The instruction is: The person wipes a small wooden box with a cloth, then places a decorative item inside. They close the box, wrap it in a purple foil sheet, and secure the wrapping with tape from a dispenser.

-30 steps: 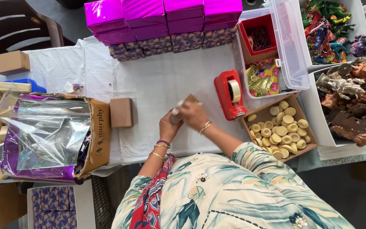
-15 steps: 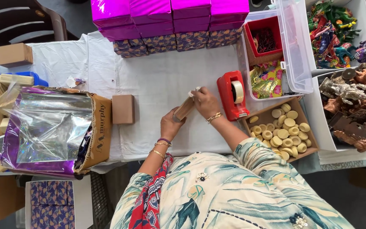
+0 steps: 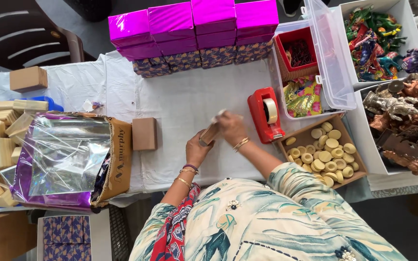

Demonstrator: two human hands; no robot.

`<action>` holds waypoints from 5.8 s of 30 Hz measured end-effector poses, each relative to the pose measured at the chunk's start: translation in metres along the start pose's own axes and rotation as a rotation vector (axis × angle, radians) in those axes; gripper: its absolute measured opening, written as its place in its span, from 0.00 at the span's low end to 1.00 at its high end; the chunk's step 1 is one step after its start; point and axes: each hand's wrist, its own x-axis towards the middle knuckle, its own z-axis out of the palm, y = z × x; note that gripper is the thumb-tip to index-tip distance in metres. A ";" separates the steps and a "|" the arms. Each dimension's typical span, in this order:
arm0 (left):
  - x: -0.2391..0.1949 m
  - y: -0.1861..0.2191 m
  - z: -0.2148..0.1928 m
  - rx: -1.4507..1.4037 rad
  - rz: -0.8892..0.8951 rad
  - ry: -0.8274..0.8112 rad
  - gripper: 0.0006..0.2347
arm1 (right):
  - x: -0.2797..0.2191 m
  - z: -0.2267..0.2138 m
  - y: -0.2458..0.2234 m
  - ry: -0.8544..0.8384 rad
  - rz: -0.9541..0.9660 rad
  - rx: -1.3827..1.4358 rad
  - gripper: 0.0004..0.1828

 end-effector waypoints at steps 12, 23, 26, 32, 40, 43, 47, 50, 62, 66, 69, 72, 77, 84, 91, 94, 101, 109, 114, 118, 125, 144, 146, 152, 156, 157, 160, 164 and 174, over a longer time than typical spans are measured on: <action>0.004 -0.009 0.003 -0.002 -0.014 -0.007 0.24 | -0.005 0.017 -0.004 0.074 -0.014 0.014 0.11; 0.000 0.005 -0.003 0.066 0.021 0.000 0.24 | 0.002 -0.006 0.009 -0.011 -0.032 0.052 0.15; 0.001 -0.006 0.003 0.057 -0.031 0.003 0.24 | -0.006 0.005 -0.001 -0.003 0.144 0.018 0.12; 0.005 -0.025 0.011 0.108 -0.100 -0.058 0.17 | -0.016 0.010 -0.022 -0.200 -0.134 0.018 0.12; 0.001 0.029 -0.008 0.282 0.238 0.133 0.34 | -0.005 0.046 0.117 -0.106 0.761 0.371 0.19; 0.016 0.048 -0.008 0.384 0.332 0.144 0.34 | -0.027 0.073 0.128 -0.165 0.736 0.722 0.17; 0.034 0.036 0.002 0.613 0.081 -0.169 0.19 | -0.018 0.040 0.074 -0.140 0.649 0.642 0.17; 0.035 0.055 -0.015 0.295 -0.079 -0.083 0.21 | 0.004 -0.007 0.034 -0.030 0.405 0.663 0.14; 0.028 0.037 -0.018 0.044 -0.024 -0.007 0.23 | 0.009 -0.017 -0.035 -0.138 -0.091 0.068 0.12; 0.026 0.049 -0.020 0.072 0.015 0.025 0.24 | 0.031 -0.031 -0.019 -0.047 0.079 0.056 0.13; 0.030 0.019 -0.003 0.166 0.061 0.033 0.20 | 0.025 -0.016 -0.039 -0.039 0.028 0.108 0.10; 0.032 0.002 0.007 0.262 0.009 0.009 0.12 | 0.022 -0.010 -0.048 -0.057 -0.034 0.148 0.09; 0.023 0.061 -0.022 0.158 0.085 0.045 0.18 | 0.034 -0.008 -0.023 0.042 0.036 0.113 0.10; 0.029 0.000 0.006 0.266 -0.008 0.037 0.12 | 0.026 -0.008 -0.046 -0.070 -0.036 0.169 0.13; 0.027 0.037 -0.014 0.174 0.121 0.070 0.20 | 0.035 -0.011 -0.019 0.048 0.077 0.096 0.14; 0.036 -0.017 0.015 0.287 0.022 0.006 0.13 | 0.011 0.003 -0.039 -0.088 -0.094 0.162 0.13; 0.024 0.050 -0.021 0.161 0.045 0.030 0.23 | 0.036 -0.004 0.035 0.011 0.278 0.281 0.14; 0.024 0.025 -0.007 -0.008 0.419 0.183 0.26 | 0.009 0.024 0.033 -0.001 0.266 0.507 0.15; 0.012 0.040 -0.020 0.064 -0.050 -0.024 0.18 | 0.011 -0.013 -0.027 -0.072 0.109 0.330 0.14; 0.006 0.035 -0.019 -0.001 0.049 0.102 0.20 | 0.016 0.019 0.045 -0.054 0.155 0.264 0.14; 0.005 0.036 -0.023 0.127 -0.104 -0.006 0.19 | 0.004 0.000 -0.026 -0.097 -0.019 0.460 0.14; 0.001 0.032 -0.027 0.121 -0.025 0.087 0.18 | 0.010 0.020 0.006 -0.011 0.071 0.272 0.15; 0.003 0.026 -0.023 0.129 -0.022 0.106 0.18 | 0.003 0.015 -0.018 -0.021 0.094 0.236 0.14; 0.003 -0.001 -0.015 0.178 -0.177 -0.034 0.15 | 0.001 0.003 -0.035 -0.184 -0.073 0.307 0.16; -0.001 0.020 -0.024 0.157 -0.137 -0.037 0.23 | 0.014 0.003 0.003 -0.047 0.066 0.178 0.15; -0.004 0.023 -0.025 0.164 -0.144 -0.045 0.23 | 0.016 0.005 0.010 -0.017 0.139 0.155 0.13; -0.005 0.039 -0.031 0.172 -0.092 0.010 0.28 | 0.005 0.014 0.000 -0.047 0.136 0.121 0.13; 0.001 0.014 -0.012 0.215 -0.181 -0.050 0.18 | -0.016 0.017 -0.026 -0.142 -0.045 0.107 0.15; -0.001 0.016 -0.011 0.209 -0.096 0.008 0.18 | -0.022 0.019 -0.023 -0.227 -0.052 0.078 0.16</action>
